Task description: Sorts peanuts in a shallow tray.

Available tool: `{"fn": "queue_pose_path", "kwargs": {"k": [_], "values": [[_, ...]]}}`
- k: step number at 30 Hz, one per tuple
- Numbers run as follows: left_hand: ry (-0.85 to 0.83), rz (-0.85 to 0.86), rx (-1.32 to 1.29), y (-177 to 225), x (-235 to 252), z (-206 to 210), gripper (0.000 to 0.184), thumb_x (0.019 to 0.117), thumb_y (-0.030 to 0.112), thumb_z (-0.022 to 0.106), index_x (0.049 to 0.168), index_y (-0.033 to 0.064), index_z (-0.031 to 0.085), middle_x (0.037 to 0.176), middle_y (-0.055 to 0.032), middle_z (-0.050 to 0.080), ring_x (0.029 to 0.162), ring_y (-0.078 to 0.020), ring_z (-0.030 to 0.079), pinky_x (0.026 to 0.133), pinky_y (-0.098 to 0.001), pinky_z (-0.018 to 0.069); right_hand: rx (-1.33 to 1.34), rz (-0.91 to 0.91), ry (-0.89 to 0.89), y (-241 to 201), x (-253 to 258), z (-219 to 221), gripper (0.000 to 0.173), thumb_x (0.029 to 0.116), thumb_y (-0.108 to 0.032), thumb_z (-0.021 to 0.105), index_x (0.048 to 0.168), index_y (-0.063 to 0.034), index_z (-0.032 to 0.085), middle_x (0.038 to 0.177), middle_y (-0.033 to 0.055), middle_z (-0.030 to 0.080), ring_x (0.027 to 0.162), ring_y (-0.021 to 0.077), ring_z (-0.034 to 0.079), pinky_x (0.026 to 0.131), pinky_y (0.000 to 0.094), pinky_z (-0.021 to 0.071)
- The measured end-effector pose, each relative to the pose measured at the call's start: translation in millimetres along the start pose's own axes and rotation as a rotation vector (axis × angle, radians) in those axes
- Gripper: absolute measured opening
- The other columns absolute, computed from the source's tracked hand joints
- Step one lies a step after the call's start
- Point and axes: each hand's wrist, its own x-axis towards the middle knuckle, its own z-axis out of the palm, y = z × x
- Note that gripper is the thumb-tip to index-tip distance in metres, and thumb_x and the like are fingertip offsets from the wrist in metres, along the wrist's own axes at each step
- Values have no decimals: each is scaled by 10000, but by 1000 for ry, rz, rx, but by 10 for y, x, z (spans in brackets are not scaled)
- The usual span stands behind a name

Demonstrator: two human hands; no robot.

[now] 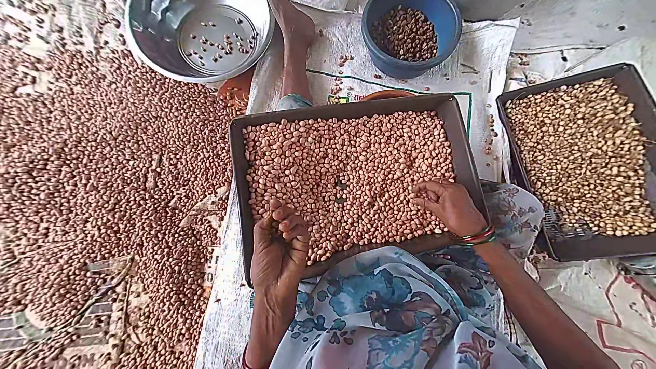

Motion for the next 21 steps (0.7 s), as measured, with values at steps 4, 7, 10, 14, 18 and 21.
{"fn": "queue_pose_path", "kwargs": {"k": [4,7,10,14,18,21], "values": [[0,31,-10,41,-58,-7,379,1073,150,335,865,54,637,697,-23,639,583,-80,656,567,-162,568,58,-106,49,-229,56,12,142,926,-117,709,1010,-7,738,671,24,511,575,104,401,563,288,349],[-9,83,-17,119,-99,22,363,1076,171,343,885,67,633,688,-10,629,563,-63,637,549,-150,552,218,-248,-65,-713,149,238,143,942,-153,674,985,-50,764,682,-3,544,570,59,419,541,232,355],[-56,140,-47,260,-139,-2,331,1069,172,380,889,65,637,695,-9,636,574,-55,637,554,-145,544,343,-469,-230,-1231,265,674,210,913,-152,722,1096,-63,775,760,91,662,602,183,544,574,352,452],[-68,264,-72,481,-259,-22,333,1066,176,372,901,41,627,695,-21,640,579,-60,645,556,-144,547,63,-627,-569,-1445,422,989,273,936,-131,681,1197,-94,748,917,206,712,831,391,699,701,550,529],[-62,364,-102,713,-364,-129,317,1047,117,392,858,19,627,696,-33,643,582,-63,645,573,-141,549,-314,-299,-412,-1047,665,441,290,906,-70,707,1191,-101,750,935,244,715,818,463,697,659,619,515],[-22,427,-104,826,-366,-273,344,1064,129,357,859,32,616,700,-22,635,580,-53,632,565,-130,538,-280,-159,-231,-733,772,-7,263,956,-143,714,1211,-84,731,839,225,699,715,426,656,655,628,481]]}}
